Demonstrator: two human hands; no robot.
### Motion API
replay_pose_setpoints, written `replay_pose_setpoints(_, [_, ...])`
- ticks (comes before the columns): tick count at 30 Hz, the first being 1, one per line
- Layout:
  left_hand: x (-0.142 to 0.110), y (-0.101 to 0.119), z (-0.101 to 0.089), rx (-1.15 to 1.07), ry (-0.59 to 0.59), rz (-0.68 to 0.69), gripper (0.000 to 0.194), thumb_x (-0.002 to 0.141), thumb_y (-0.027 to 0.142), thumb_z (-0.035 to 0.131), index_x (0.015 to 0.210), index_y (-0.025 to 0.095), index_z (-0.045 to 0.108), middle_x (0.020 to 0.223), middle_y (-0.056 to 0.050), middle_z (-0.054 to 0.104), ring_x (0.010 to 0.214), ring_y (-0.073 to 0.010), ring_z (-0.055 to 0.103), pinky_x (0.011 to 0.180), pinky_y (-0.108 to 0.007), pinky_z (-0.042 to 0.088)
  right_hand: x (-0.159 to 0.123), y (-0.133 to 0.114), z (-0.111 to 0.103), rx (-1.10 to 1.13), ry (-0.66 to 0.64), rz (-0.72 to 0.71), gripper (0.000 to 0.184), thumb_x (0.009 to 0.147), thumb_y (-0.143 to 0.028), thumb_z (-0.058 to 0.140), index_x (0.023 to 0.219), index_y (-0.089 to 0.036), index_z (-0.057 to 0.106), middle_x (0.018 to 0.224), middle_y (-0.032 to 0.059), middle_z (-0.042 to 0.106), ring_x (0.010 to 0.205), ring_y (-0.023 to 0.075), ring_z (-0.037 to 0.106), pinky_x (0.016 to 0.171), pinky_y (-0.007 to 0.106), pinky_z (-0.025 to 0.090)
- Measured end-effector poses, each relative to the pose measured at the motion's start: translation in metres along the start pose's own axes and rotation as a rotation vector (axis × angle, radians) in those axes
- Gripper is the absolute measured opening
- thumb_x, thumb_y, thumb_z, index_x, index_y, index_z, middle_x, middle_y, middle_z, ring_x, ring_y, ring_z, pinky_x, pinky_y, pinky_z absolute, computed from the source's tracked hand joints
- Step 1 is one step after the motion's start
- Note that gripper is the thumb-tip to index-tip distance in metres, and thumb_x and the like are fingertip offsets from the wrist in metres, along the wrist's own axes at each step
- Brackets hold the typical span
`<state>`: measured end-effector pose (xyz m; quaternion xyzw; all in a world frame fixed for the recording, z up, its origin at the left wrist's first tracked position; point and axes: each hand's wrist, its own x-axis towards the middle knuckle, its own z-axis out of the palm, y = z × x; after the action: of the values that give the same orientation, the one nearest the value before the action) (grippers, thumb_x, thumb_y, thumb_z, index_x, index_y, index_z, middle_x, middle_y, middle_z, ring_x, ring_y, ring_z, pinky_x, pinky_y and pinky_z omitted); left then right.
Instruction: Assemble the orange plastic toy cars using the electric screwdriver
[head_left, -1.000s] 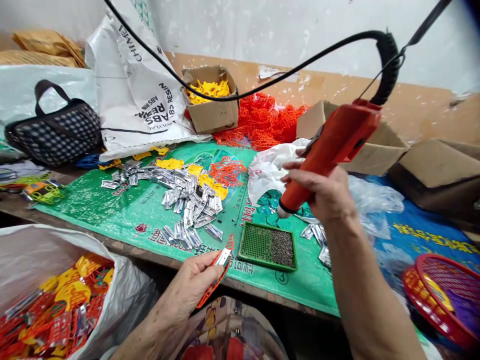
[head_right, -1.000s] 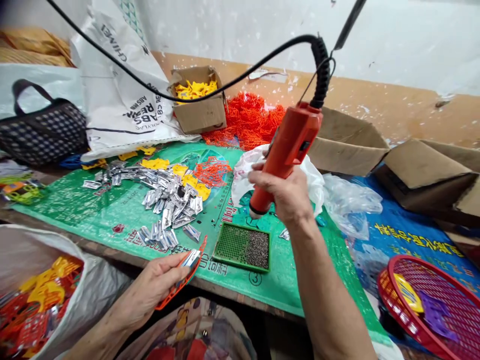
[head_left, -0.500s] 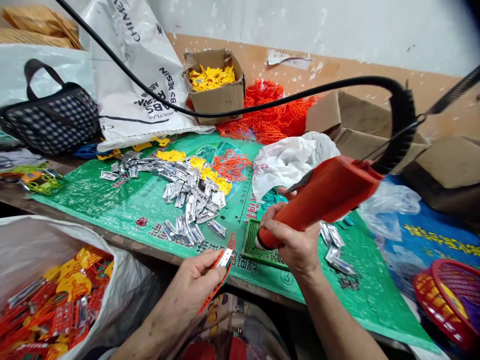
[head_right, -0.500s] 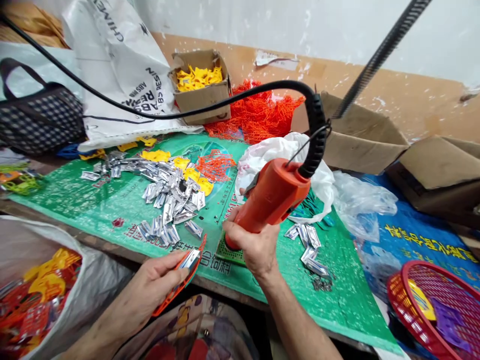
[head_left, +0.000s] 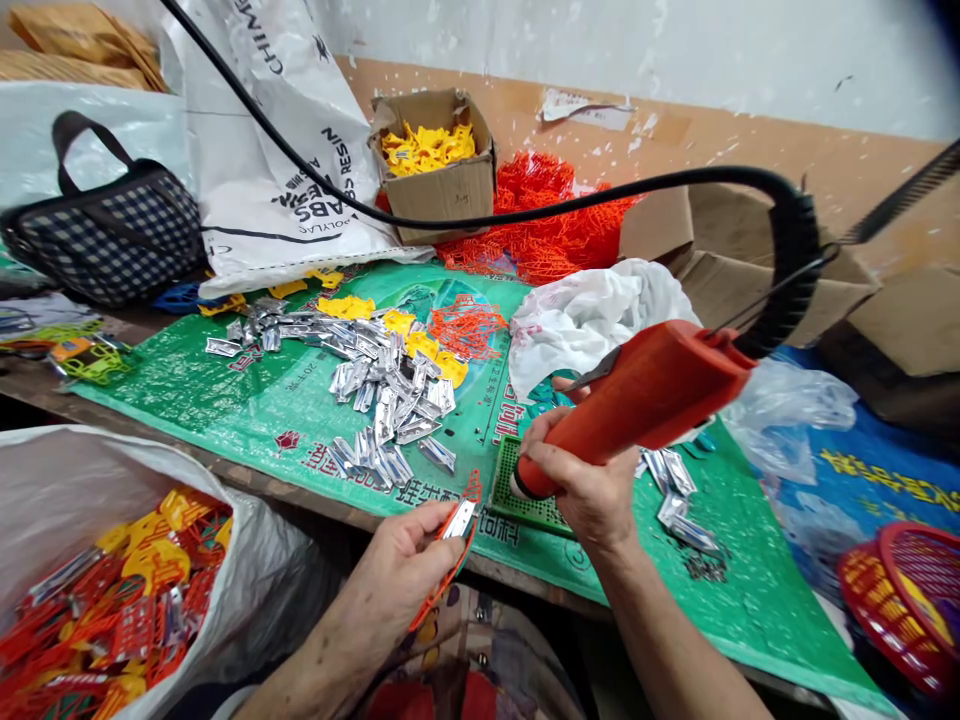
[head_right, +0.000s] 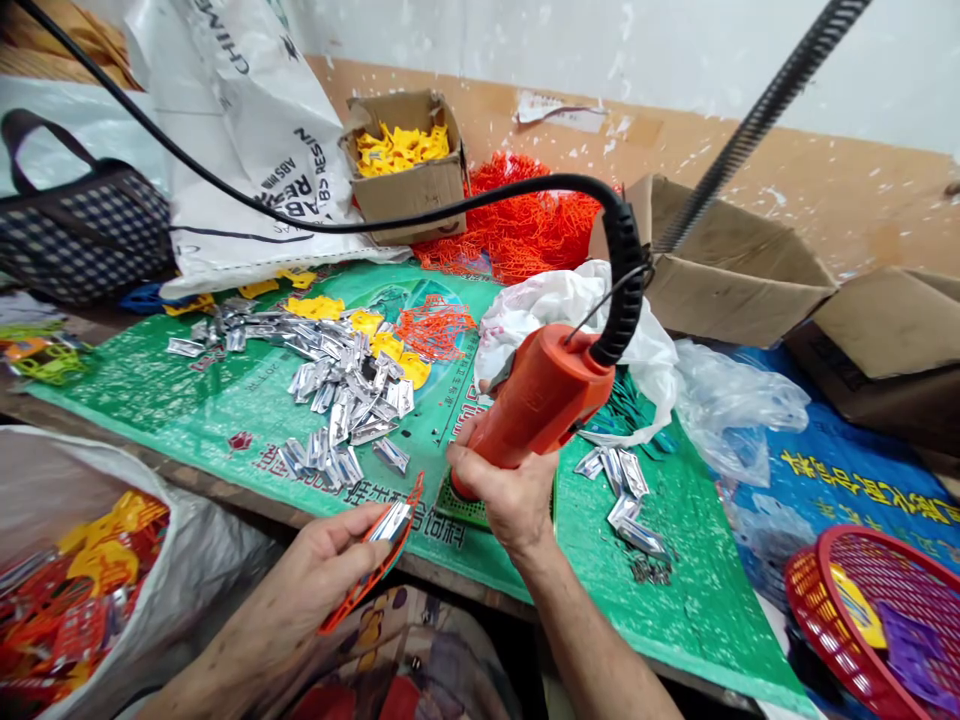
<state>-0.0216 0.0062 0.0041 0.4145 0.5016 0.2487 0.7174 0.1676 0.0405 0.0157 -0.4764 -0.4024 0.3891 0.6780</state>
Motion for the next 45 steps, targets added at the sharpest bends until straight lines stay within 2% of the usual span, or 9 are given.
replay_pose_setpoints(6, [0.002,-0.005,0.001,-0.012,0.040,-0.010,0.035,0.078,0.031,0.067,0.110,0.016,0.070,0.077,0.001,0.067,0.062,-0.0119,0.053,0.061,-0.023,0.039,-0.001,-0.007,0.006,-0.075,0.039,-0.024,0.019,0.060,-0.023,0.074,0.074,-0.020,0.063,0.063,-0.0012,0.063,0.058,0.0160,0.058,0.059,0.032,0.051])
replay_pose_setpoints(12, [0.005,-0.010,-0.001,-0.041,0.028,0.055,0.037,0.076,0.028,0.069,0.110,0.017,0.071,0.088,-0.002,0.071,0.081,-0.0179,0.062,0.075,-0.027,0.046,-0.004,-0.009,0.008,-0.099,0.045,-0.027,0.016,0.058,-0.021,0.073,0.071,-0.019,0.064,0.066,-0.0003,0.064,0.058,0.0155,0.058,0.058,0.032,0.051])
replay_pose_setpoints(18, [0.003,-0.010,0.002,-0.083,-0.013,0.051,0.034,0.077,0.026,0.067,0.109,0.018,0.074,0.084,-0.002,0.072,0.081,-0.0194,0.063,0.077,-0.028,0.046,-0.005,-0.002,0.003,-0.020,0.038,-0.024,0.013,0.060,-0.019,0.077,0.068,-0.017,0.067,0.068,-0.0007,0.064,0.060,0.0155,0.058,0.060,0.033,0.050])
replay_pose_setpoints(22, [0.002,-0.009,0.004,-0.089,0.001,0.053,0.035,0.073,0.025,0.070,0.107,0.017,0.075,0.075,-0.002,0.070,0.076,-0.0199,0.063,0.073,-0.029,0.046,-0.002,-0.014,-0.001,0.065,0.006,-0.048,0.011,0.061,-0.017,0.076,0.064,-0.018,0.066,0.065,-0.0017,0.063,0.059,0.0152,0.058,0.061,0.033,0.050])
replay_pose_setpoints(25, [0.004,-0.011,0.005,-0.108,0.013,0.062,0.035,0.071,0.023,0.069,0.104,0.017,0.076,0.071,-0.001,0.069,0.073,-0.0195,0.063,0.070,-0.028,0.046,-0.001,-0.035,-0.001,0.160,0.009,-0.096,0.019,0.061,-0.013,0.075,0.076,-0.021,0.067,0.066,-0.0029,0.065,0.058,0.0145,0.059,0.061,0.032,0.050])
replay_pose_setpoints(29, [0.006,-0.015,0.007,-0.121,0.020,0.081,0.033,0.070,0.020,0.070,0.102,0.017,0.077,0.070,-0.001,0.069,0.072,-0.0189,0.062,0.069,-0.027,0.045,-0.009,-0.060,0.004,0.295,-0.084,-0.119,0.040,0.066,-0.010,0.070,0.101,-0.028,0.066,0.069,-0.0037,0.066,0.061,0.0143,0.061,0.063,0.031,0.053])
replay_pose_setpoints(34, [0.007,-0.017,0.008,-0.144,0.023,0.079,0.031,0.071,0.023,0.073,0.101,0.016,0.078,0.071,-0.002,0.070,0.072,-0.0185,0.061,0.067,-0.027,0.044,-0.021,-0.067,0.014,0.351,-0.181,-0.106,0.057,0.068,-0.009,0.069,0.119,-0.032,0.061,0.072,-0.0041,0.066,0.064,0.0139,0.062,0.067,0.031,0.055])
replay_pose_setpoints(45, [0.006,-0.014,0.008,-0.161,0.034,0.074,0.030,0.070,0.025,0.075,0.098,0.015,0.078,0.072,-0.001,0.070,0.066,-0.0142,0.056,0.062,-0.024,0.037,-0.025,-0.058,0.024,0.361,-0.166,-0.059,0.050,0.066,-0.011,0.071,0.112,-0.031,0.064,0.069,-0.0044,0.065,0.062,0.0133,0.061,0.061,0.029,0.054])
